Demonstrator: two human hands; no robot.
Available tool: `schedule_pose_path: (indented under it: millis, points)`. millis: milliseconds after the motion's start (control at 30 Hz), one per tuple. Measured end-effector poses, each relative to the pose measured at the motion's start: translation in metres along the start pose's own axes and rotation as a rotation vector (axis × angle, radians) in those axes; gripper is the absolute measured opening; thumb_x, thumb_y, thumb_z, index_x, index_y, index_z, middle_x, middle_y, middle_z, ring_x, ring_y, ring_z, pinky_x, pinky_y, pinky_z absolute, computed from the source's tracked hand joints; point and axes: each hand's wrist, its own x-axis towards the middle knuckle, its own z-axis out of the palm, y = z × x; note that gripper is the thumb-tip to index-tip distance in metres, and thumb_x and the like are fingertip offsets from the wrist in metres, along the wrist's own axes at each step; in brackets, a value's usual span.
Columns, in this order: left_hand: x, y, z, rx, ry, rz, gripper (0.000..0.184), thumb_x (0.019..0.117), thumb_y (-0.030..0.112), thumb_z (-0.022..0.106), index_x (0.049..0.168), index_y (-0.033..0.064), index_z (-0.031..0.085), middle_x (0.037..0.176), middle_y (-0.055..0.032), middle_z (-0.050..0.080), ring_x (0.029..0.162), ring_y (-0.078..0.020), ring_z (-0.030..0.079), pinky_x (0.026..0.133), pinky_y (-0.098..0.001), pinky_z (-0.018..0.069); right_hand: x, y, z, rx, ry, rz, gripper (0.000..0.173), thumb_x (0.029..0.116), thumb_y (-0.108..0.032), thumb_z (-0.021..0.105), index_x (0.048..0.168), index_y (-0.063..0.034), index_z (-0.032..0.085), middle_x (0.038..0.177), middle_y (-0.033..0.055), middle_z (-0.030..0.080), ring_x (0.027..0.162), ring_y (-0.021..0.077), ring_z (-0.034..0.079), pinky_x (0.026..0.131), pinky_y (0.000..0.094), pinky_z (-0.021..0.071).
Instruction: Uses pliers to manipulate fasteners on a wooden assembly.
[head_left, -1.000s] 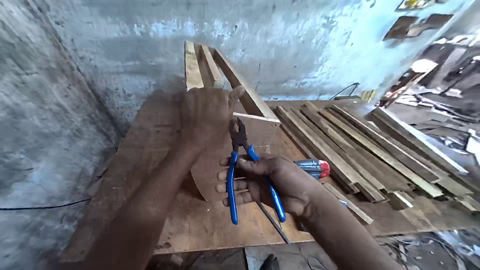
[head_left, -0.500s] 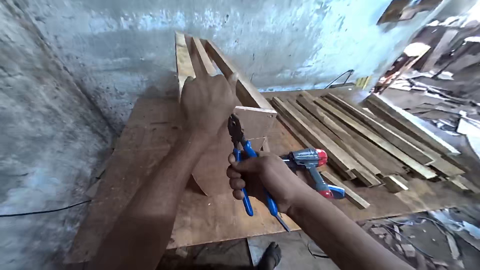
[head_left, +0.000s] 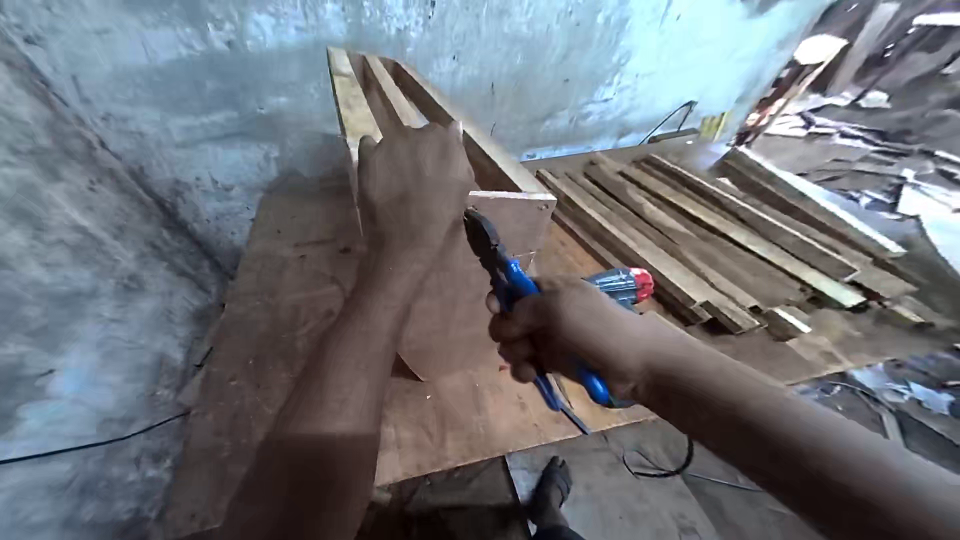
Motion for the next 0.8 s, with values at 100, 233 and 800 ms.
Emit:
schedule_pose_path:
  millis: [100,233,800]
  points:
    - [0.0,0.0,0.0,-0.025,0.002,-0.017,0.061,0.1082,0.045,0.026,0.1,0.0035,0.07,0.09,-0.0172,0.072,0.093,-0.0361,0.07,0.085,-0.0593,0.0491,0.007,0.015,-0.009,0.507,-0.452,0.0,0.015,0.0885,-0.009,0.049,0.102,-0.0149,0.053,0.079,0.0018,0.053,0.065,0.0117,0.057,0.06,0.0289,0.0504]
    - [0.0,-0.002,0.007,-0.036,0.049,-0.011,0.06,0.1083,0.044,0.027,0.095,0.0036,0.069,0.089,-0.0153,0.072,0.09,-0.0338,0.071,0.085,-0.0576,0.0491,0.002,0.004,0.003,-0.474,0.222,-0.07,0.009,0.097,-0.004,0.051,0.098,-0.005,0.06,0.062,0.0073,0.053,0.047,0.0172,0.049,0.043,0.0328,0.0431]
    - [0.0,-0.003,0.01,-0.042,0.068,0.024,0.048,0.1071,0.036,0.032,0.097,0.0099,0.072,0.093,-0.0107,0.074,0.09,-0.0297,0.071,0.081,-0.0527,0.0491,-0.007,0.02,-0.016,0.109,-0.249,-0.066,0.014,0.0839,-0.013,0.056,0.097,-0.0114,0.058,0.074,0.0038,0.055,0.055,0.0115,0.055,0.051,0.0294,0.0518]
